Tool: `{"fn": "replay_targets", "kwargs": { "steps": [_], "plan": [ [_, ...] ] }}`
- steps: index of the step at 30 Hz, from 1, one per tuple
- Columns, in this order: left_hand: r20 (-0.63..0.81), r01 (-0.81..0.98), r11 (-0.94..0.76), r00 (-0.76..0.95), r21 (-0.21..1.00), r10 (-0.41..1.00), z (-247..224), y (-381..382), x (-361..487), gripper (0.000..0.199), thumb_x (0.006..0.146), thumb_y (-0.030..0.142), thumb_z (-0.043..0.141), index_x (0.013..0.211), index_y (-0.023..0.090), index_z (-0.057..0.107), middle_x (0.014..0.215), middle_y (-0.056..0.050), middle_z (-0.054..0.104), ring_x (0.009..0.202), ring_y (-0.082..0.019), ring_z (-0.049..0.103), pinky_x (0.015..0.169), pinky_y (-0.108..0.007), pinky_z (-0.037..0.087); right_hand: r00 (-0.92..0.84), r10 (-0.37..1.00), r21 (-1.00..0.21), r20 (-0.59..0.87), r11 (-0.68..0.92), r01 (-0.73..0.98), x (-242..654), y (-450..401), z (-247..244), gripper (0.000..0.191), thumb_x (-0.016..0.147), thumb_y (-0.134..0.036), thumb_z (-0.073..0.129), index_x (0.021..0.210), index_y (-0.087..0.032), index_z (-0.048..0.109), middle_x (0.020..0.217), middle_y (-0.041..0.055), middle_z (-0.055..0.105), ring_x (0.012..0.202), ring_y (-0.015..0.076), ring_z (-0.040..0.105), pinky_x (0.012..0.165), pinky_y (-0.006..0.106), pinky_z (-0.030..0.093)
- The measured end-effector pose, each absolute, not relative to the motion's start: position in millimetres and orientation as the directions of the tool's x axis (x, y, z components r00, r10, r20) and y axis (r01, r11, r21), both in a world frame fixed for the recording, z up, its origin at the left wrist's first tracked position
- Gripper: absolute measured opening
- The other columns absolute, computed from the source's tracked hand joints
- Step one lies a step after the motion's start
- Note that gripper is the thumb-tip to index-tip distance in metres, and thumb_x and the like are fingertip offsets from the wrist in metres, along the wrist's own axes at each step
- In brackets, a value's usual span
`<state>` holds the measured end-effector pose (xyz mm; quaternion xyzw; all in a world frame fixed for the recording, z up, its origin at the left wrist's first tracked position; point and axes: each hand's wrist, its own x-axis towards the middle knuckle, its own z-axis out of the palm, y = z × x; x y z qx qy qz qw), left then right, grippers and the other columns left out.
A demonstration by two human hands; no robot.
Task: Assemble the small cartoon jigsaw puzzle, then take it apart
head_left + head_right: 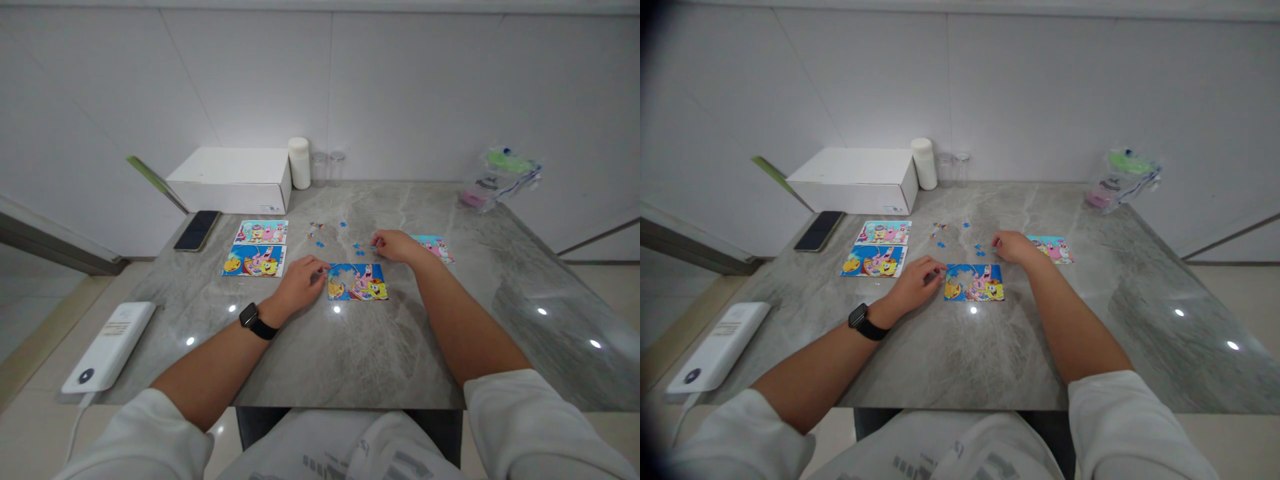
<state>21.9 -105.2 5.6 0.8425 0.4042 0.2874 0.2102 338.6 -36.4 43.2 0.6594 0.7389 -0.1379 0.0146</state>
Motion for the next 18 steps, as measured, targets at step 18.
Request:
{"fn": "replay_targets", "kwargs": {
  "steps": [18],
  "plan": [
    [0.306, 0.581, -0.607, 0.536, 0.541, 0.786, 7, -106, 22, 0.022, 0.099, 0.024, 0.064, 0.118, 0.022, 0.076, 0.104, -0.007, 0.07, 0.094, -0.02, 0.066, 0.084, -0.036, 0.051, -0.419, 0.907, -0.477, -0.039, 0.352, 0.806, 274, -82, 74, 0.013, 0.088, -0.013, 0.067, 0.096, -0.019, 0.075, 0.093, 0.0042, 0.076, 0.081, 0.0159, 0.066, 0.075, 0.025, 0.045]
  ]
}}
